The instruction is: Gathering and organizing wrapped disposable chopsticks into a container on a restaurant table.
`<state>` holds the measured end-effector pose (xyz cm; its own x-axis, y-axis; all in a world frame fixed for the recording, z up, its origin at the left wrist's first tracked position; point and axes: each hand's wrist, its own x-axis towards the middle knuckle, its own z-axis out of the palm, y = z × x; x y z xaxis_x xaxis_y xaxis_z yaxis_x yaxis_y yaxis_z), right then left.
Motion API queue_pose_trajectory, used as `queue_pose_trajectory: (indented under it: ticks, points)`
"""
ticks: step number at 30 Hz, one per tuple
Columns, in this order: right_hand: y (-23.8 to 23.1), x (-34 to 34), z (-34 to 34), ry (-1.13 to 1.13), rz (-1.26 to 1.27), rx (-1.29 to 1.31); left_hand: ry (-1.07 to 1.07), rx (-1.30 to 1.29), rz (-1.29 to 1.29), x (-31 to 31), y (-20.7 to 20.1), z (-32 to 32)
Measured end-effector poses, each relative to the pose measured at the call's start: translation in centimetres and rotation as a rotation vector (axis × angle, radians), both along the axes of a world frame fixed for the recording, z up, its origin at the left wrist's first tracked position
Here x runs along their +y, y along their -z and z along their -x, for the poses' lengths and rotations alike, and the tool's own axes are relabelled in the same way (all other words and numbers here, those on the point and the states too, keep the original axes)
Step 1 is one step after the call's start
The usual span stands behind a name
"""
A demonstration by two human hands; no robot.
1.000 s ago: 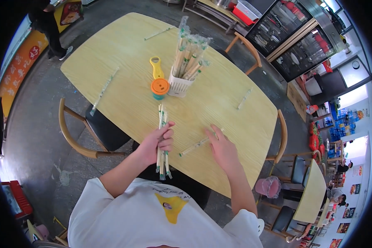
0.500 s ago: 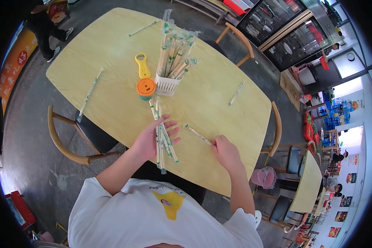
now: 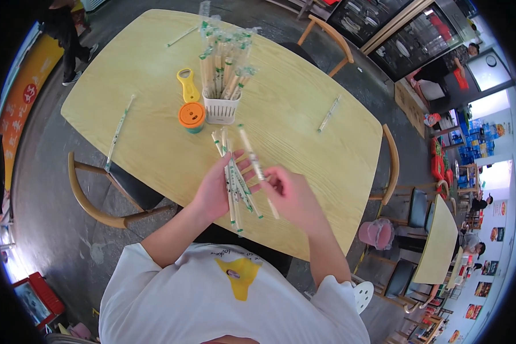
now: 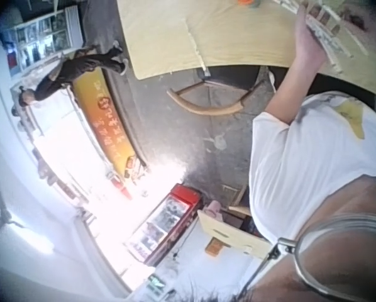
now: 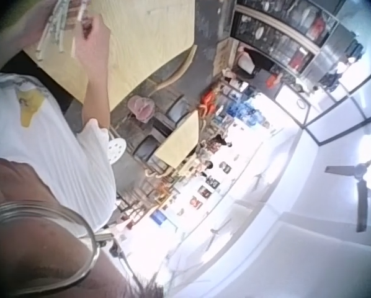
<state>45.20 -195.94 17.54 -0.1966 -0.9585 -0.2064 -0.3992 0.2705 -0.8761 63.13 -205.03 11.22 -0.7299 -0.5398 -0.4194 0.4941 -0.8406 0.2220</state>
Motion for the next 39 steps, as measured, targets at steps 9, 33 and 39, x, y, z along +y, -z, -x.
queue_pose_trajectory:
  ticks: [9, 33, 39]
  points:
    - [-0.5, -1.1, 1.8, -0.021, -0.042, 0.257, -0.049, -0.132, -0.029, 0.4, 0.1, 0.2]
    - [4.1, -9.4, 18.0, 0.224, -0.463, 0.75, 0.046, -0.005, -0.042, 0.7, 0.1, -1.1]
    - [-3.2, -2.2, 6.0, 0.052, -0.222, -0.002, 0.071, 0.034, 0.063, 0.7, -0.1, -0.1]
